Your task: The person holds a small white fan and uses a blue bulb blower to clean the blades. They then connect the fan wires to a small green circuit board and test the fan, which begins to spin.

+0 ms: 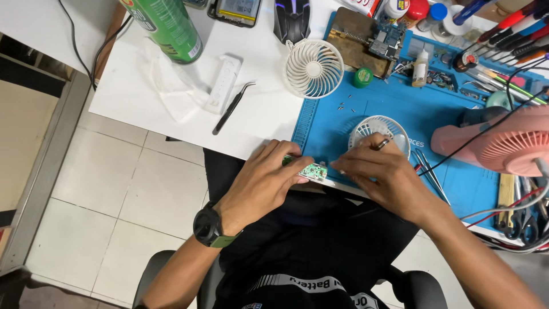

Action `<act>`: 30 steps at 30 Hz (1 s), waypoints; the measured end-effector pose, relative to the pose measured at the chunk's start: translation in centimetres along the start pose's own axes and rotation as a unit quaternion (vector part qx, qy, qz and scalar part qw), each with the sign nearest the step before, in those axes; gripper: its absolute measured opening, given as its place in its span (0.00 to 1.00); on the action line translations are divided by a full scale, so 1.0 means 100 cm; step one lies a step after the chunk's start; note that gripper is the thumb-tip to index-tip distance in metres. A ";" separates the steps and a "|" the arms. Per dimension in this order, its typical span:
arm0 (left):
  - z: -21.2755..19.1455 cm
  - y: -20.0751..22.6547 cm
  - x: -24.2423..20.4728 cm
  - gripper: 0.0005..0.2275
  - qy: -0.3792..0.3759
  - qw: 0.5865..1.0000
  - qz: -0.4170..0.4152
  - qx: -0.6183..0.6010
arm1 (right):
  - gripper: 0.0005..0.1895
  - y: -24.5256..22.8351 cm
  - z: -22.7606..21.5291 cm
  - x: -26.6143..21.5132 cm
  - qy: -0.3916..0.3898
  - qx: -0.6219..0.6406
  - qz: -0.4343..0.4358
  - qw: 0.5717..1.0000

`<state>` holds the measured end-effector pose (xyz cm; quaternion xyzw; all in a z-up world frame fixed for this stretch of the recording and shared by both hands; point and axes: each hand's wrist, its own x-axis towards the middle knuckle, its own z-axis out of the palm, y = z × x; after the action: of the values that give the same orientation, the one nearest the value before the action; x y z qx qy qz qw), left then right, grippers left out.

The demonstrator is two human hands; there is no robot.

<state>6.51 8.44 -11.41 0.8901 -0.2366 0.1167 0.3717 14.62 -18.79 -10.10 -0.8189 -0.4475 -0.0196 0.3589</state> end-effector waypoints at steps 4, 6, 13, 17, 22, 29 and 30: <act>-0.002 -0.003 0.006 0.10 -0.008 1.000 0.003 -0.022 | 0.07 0.009 0.008 0.003 -0.002 0.023 -0.003 1.000; -0.003 -0.006 0.007 0.10 -0.014 0.999 -0.002 -0.034 | 0.05 0.007 0.005 0.009 -0.012 0.020 -0.005 1.000; -0.008 -0.006 0.014 0.08 -0.027 0.998 -0.005 -0.062 | 0.03 -0.007 -0.005 0.019 -0.054 -0.019 0.003 0.998; -0.017 0.000 0.020 0.08 -0.038 0.997 -0.001 -0.070 | 0.02 -0.003 -0.007 0.018 -0.059 -0.035 -0.011 0.998; -0.027 0.002 0.027 0.12 -0.089 0.996 0.020 -0.010 | 0.05 -0.001 -0.007 0.016 -0.104 -0.096 -0.063 0.988; -0.029 0.009 0.030 0.14 -0.112 0.993 0.017 0.020 | 0.05 -0.019 -0.016 0.031 -0.136 -0.196 -0.112 0.965; -0.029 0.009 0.030 0.14 -0.117 0.993 0.015 0.028 | 0.05 -0.021 -0.016 0.032 -0.124 -0.220 -0.126 0.959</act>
<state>8.58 8.94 -7.69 0.9039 -0.2881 0.0241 0.3152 15.45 -16.71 -6.58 -0.8107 -0.5726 -0.0607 0.1058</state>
